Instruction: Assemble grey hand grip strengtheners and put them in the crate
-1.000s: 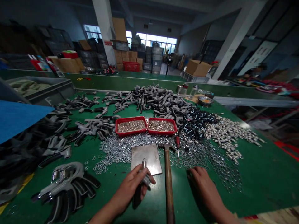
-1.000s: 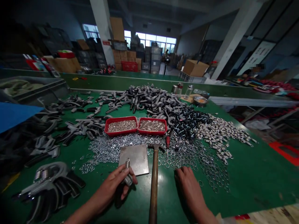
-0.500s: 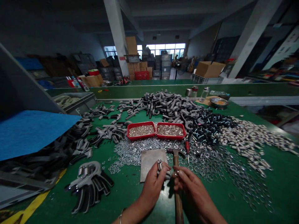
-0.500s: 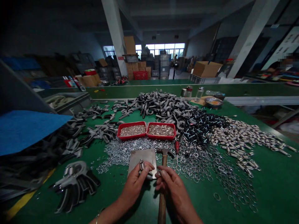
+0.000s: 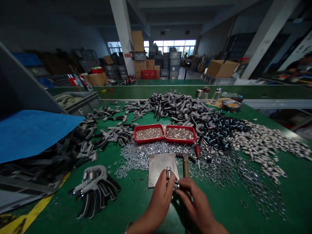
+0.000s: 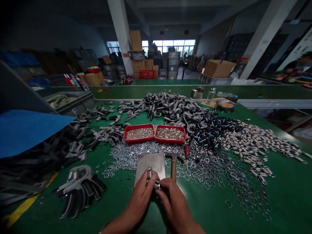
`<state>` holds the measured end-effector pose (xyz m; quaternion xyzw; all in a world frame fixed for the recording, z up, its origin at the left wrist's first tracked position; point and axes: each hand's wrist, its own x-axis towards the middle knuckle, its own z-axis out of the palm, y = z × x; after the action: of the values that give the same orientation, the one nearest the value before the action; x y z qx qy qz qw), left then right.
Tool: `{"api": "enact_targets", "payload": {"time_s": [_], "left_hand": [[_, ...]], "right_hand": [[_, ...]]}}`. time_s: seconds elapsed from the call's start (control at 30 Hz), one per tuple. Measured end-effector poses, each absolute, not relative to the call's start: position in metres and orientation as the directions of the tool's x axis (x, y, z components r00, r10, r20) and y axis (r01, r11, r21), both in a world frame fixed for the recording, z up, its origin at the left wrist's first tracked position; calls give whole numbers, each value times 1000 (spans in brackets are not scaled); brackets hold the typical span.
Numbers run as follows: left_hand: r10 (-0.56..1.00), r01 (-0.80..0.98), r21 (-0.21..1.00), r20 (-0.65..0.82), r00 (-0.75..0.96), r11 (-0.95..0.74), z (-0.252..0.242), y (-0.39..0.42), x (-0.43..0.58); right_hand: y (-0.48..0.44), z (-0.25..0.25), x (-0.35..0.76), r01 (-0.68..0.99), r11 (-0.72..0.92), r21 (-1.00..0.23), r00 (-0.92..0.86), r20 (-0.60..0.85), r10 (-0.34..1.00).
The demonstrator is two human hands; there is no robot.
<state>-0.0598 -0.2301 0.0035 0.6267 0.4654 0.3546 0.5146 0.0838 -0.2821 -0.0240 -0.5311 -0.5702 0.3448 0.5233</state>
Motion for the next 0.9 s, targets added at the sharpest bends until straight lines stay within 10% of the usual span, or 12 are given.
{"api": "enact_targets", "payload": {"time_s": [0.13, 0.37, 0.57, 0.9], "left_hand": [[940, 161, 987, -83, 331, 31, 7, -225, -64], [953, 127, 987, -130, 274, 98, -18, -199, -73], [962, 81, 982, -186, 198, 173, -14, -183, -80], [922, 18, 972, -227, 314, 233, -22, -198, -53]], "right_hand": [[-278, -31, 80, 500, 400, -768, 9, 466, 885], [-265, -31, 118, 677, 313, -666, -259, 183, 948], [-214, -27, 290, 917, -98, -388, 216, 274, 937], [-121, -5, 373, 939, -223, -262, 280, 202, 939]]}}
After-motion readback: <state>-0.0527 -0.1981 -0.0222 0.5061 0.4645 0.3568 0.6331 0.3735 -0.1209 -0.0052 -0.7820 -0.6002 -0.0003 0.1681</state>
